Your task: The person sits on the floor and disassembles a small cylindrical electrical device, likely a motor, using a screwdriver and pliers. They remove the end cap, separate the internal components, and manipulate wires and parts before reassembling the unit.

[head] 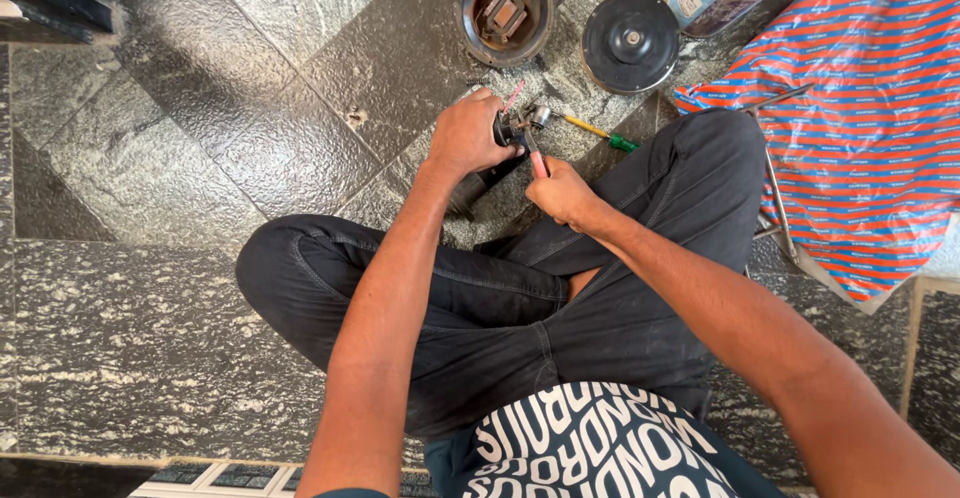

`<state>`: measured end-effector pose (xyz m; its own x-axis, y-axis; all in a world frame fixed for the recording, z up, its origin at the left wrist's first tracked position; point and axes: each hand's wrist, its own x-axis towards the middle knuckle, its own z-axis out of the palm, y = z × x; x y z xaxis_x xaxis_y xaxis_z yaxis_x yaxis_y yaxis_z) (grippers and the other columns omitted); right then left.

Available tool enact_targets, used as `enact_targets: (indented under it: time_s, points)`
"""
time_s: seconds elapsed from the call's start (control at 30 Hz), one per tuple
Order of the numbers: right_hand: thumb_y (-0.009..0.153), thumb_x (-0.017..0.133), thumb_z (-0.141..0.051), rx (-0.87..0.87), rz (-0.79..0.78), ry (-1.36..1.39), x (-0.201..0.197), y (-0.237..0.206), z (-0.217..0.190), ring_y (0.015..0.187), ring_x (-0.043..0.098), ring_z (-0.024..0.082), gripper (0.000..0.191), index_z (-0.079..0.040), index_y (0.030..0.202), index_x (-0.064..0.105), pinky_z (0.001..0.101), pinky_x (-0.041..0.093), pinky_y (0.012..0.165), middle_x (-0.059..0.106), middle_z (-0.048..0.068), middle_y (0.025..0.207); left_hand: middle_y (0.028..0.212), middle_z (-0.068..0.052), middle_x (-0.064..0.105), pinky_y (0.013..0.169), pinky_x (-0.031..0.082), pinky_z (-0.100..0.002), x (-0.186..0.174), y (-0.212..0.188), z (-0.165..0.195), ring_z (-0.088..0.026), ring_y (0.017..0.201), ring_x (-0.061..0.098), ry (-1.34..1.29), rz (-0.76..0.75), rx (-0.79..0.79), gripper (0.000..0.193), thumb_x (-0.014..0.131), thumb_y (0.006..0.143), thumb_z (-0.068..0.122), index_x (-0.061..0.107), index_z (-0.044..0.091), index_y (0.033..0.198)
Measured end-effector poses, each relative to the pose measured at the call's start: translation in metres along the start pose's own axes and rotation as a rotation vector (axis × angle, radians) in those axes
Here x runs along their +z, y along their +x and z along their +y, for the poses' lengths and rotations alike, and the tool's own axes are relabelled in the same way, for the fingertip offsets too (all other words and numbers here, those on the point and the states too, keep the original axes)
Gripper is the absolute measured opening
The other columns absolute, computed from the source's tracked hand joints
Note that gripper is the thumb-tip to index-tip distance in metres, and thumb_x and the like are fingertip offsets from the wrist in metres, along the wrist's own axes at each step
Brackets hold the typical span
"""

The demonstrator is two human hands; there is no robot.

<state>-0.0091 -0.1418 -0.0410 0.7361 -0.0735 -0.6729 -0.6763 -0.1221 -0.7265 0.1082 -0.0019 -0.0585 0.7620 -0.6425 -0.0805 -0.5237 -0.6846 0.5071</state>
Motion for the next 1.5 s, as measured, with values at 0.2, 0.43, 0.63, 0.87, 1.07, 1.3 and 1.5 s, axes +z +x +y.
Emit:
enact_targets:
  time_s: [0.2, 0.43, 0.63, 0.87, 1.07, 1.3, 1.5]
  points:
    - [0.078, 0.063, -0.006, -0.094, 0.033, -0.072, 0.001, 0.009, 0.011, 0.047, 0.045, 0.017, 0.014, -0.004, 0.083, 0.050, 0.0384, 0.035, 0.041, 0.051, 0.006, 0.065, 0.098, -0.007, 0.065, 0.078, 0.057, -0.045, 0.001, 0.000, -0.003, -0.030, 0.090, 0.070, -0.027, -0.022, -0.025, 0.058, 0.094, 0.059, 0.042, 0.072, 0.005, 0.099]
    - [0.074, 0.068, -0.012, -0.228, 0.085, -0.189, 0.000, 0.021, 0.024, 0.065, 0.053, 0.020, 0.018, -0.004, 0.082, 0.053, 0.0408, 0.045, 0.060, 0.055, 0.008, 0.070, 0.098, -0.010, 0.065, 0.078, 0.056, -0.046, 0.003, -0.004, -0.006, -0.033, 0.091, 0.068, -0.032, 0.038, 0.006, 0.059, 0.095, 0.058, 0.041, 0.073, 0.005, 0.100]
    - [0.074, 0.069, -0.015, -0.246, 0.103, -0.318, -0.003, 0.027, 0.029, 0.074, 0.061, 0.034, 0.025, 0.000, 0.088, 0.054, 0.0473, 0.048, 0.067, 0.061, 0.019, 0.078, 0.098, -0.011, 0.065, 0.079, 0.056, -0.047, 0.004, -0.002, -0.009, -0.033, 0.093, 0.068, -0.069, 0.004, -0.038, 0.057, 0.094, 0.057, 0.041, 0.073, 0.006, 0.097]
    - [0.069, 0.071, -0.015, -0.478, 0.085, -0.472, -0.011, 0.025, 0.022, 0.087, 0.065, 0.046, 0.035, -0.001, 0.098, 0.055, 0.0506, 0.051, 0.077, 0.066, 0.026, 0.089, 0.099, -0.015, 0.073, 0.087, 0.055, -0.042, 0.009, -0.015, -0.021, -0.032, 0.095, 0.070, -0.339, 0.075, -0.006, 0.059, 0.096, 0.061, 0.044, 0.075, 0.003, 0.099]
    - [0.070, 0.070, -0.014, -0.366, -0.066, -0.533, -0.025, 0.020, 0.006, 0.089, 0.065, 0.044, 0.037, -0.003, 0.101, 0.054, 0.0496, 0.050, 0.078, 0.065, 0.024, 0.092, 0.089, -0.008, 0.074, 0.076, 0.056, -0.040, 0.008, -0.011, -0.020, -0.025, 0.081, 0.072, -0.497, -0.112, -0.211, 0.058, 0.093, 0.056, 0.044, 0.075, 0.006, 0.096]
    - [0.089, 0.058, -0.013, -0.470, -0.093, -0.756, -0.052, 0.038, -0.007, 0.087, 0.062, 0.044, 0.019, -0.003, 0.104, 0.057, 0.0551, 0.044, 0.074, 0.063, 0.021, 0.091, 0.080, -0.007, 0.071, 0.068, 0.053, -0.039, 0.010, -0.009, -0.014, -0.022, 0.073, 0.067, -0.512, -0.208, -0.321, 0.048, 0.089, 0.059, 0.037, 0.074, 0.005, 0.091]
    - [0.081, 0.063, -0.015, -0.383, -0.153, -0.802, -0.052, 0.035, -0.006, 0.086, 0.065, 0.043, 0.028, 0.000, 0.103, 0.054, 0.0539, 0.046, 0.076, 0.065, 0.024, 0.090, 0.078, -0.008, 0.072, 0.068, 0.053, -0.039, 0.013, -0.007, -0.014, -0.023, 0.072, 0.068, -0.522, -0.186, -0.323, 0.049, 0.088, 0.057, 0.038, 0.076, 0.005, 0.092]
